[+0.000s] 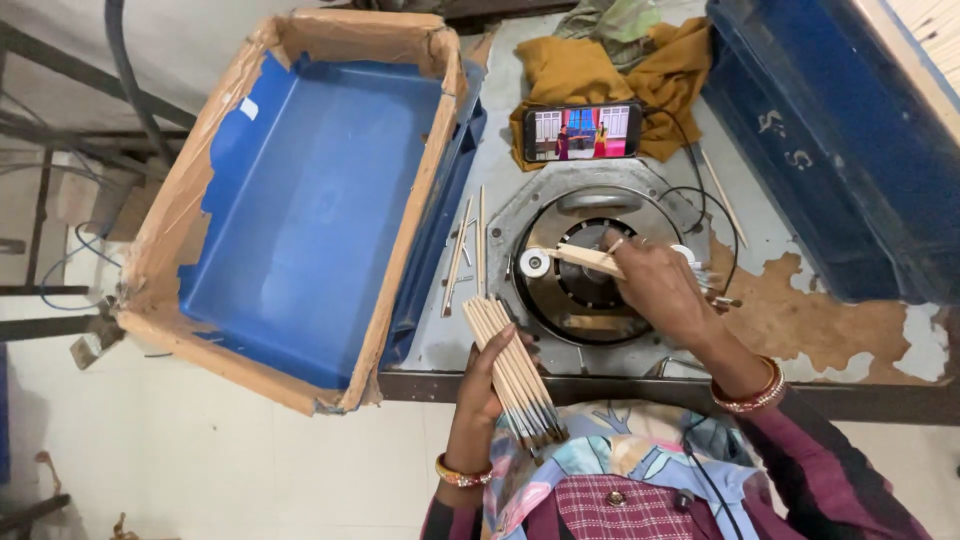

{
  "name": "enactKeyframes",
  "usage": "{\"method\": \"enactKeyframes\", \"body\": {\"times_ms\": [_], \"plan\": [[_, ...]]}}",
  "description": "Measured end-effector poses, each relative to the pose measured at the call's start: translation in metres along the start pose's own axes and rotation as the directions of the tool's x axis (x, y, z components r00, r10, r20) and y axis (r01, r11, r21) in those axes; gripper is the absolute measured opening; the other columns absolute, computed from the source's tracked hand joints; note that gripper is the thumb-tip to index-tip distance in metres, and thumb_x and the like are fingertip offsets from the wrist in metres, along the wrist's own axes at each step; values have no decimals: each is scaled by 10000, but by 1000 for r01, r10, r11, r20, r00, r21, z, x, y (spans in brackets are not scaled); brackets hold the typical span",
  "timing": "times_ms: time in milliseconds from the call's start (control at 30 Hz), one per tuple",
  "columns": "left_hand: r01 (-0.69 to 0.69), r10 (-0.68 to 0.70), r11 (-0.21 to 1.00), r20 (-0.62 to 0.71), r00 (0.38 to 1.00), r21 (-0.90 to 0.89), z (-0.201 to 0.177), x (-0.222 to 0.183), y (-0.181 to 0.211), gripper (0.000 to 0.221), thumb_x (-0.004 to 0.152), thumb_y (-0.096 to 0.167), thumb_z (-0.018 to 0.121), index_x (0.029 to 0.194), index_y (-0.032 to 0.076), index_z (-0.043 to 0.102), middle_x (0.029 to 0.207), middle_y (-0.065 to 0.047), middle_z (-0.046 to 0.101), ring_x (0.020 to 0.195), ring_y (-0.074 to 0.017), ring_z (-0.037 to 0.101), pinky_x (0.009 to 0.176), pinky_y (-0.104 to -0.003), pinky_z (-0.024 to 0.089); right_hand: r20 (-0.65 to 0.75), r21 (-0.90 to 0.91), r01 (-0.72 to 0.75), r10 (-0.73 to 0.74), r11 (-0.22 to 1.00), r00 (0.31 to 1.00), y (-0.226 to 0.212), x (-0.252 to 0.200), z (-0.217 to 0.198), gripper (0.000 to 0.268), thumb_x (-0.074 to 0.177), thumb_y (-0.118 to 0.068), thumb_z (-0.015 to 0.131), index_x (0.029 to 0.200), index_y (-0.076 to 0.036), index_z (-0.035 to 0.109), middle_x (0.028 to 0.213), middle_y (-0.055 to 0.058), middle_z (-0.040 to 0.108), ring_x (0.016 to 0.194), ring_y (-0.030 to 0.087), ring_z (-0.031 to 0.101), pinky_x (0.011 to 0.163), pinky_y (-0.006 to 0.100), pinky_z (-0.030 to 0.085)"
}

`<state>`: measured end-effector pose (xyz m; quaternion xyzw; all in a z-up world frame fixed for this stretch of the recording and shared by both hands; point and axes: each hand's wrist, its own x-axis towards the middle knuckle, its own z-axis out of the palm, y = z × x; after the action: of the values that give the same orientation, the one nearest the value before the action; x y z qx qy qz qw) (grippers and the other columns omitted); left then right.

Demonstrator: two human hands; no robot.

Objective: Manually placing thin sticks into a circular assembly jig to bundle or process them.

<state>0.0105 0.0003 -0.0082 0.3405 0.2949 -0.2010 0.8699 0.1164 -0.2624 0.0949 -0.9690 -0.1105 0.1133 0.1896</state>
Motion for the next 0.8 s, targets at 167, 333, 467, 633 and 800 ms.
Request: {"method": "enactKeyframes", "body": {"times_ms": [167,333,467,633,800], "plan": [[41,-36,997,-80,996,60,-18,-9,-16,459,795,77,800,1172,-38,565,975,-161,719,806,-302,763,659,-422,667,-166,79,104,-90,991,982,10,-2,38,482,765,-24,706,1230,-36,581,892,212,675,819,405,670,716,494,525],[20,-16,983,-24,1000,180,-3,-16,-11,467,776,-8,788,1189,-72,579,991,-171,724,845,-320,763,672,-431,665,-222,128,139,-109,982,969,1,-12,27,380,802,-25,702,1167,-79,612,943,182,685,893,403,679,773,496,527],[-309,212,828,249,945,467,26,-31,1,467,804,-41,793,1229,-67,601,1060,-194,732,928,-295,749,774,-391,660,-50,406,195,-191,893,980,-41,-36,-6,365,770,-104,736,1107,-57,604,926,148,691,848,368,702,716,471,550],[-422,96,652,484,870,630,17,-4,8,441,814,-27,814,1216,-83,642,1114,-186,738,1017,-260,731,840,-356,640,14,372,431,-469,822,883,-14,-46,-10,291,764,-83,739,1024,-53,611,873,143,703,792,369,719,659,483,555],[2,2,976,-19,1000,218,-2,4,-4,508,844,77,778,1269,-52,531,1039,-234,687,848,-340,724,653,-412,663,-81,-101,84,-92,991,992,12,-7,1,248,897,12,648,1122,-82,601,782,158,700,708,333,718,572,456,541]]}}
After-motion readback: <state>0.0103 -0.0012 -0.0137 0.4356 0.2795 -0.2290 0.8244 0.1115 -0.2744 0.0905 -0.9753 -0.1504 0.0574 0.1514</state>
